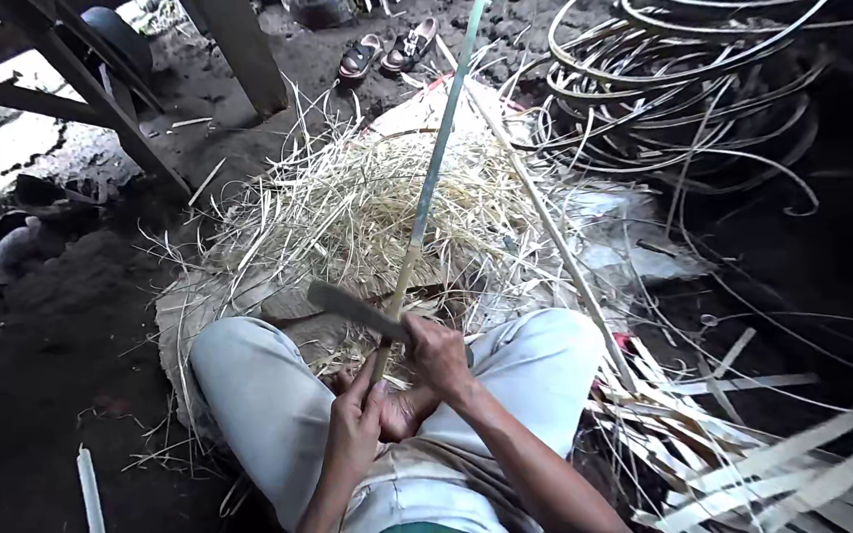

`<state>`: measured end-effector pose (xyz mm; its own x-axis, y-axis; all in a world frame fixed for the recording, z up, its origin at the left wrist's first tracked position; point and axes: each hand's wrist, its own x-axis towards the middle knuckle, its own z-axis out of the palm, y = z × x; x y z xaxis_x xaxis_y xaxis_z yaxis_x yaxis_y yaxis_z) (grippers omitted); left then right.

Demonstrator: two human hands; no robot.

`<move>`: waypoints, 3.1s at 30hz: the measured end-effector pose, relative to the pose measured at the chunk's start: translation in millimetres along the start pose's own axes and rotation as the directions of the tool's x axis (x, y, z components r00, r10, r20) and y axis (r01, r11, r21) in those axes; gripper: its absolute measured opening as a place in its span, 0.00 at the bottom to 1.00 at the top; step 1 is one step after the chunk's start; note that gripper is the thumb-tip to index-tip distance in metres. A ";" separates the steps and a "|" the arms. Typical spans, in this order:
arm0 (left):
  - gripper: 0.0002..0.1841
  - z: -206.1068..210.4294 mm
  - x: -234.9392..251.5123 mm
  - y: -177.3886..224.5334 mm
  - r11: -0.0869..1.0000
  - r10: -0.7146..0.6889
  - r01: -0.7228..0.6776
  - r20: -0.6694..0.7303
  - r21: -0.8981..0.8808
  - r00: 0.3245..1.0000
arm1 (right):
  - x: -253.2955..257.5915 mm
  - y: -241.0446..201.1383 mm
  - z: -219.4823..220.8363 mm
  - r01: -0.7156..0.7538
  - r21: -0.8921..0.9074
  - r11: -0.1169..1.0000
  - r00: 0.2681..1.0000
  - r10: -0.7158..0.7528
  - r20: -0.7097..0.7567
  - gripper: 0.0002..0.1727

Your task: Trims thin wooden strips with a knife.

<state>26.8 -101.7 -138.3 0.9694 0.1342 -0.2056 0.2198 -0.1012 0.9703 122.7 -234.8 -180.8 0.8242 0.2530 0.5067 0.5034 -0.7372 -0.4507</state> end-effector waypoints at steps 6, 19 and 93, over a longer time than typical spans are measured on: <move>0.25 -5.8 3.0 6.6 0.997 -0.031 0.029 -0.025 -0.068 0.999 | 3.2 -17.8 15.6 -0.079 0.024 0.997 0.996 0.080 -0.043 0.09; 0.26 -8.6 -6.3 -2.4 0.995 -0.069 0.070 0.015 -0.072 0.998 | 10.7 2.5 9.9 -0.077 -0.045 0.996 0.997 0.078 0.012 0.09; 0.29 -39.4 -61.1 -15.6 0.948 -0.299 0.300 0.024 -0.103 0.954 | -23.9 -14.3 36.0 -0.176 0.035 0.984 0.967 0.166 0.191 0.18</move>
<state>-40.2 -69.5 -135.8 0.8617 0.1351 -0.4890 0.4876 0.0458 0.8719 105.2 -207.7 -212.9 0.9306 0.2417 0.2750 0.3593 -0.7476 -0.5586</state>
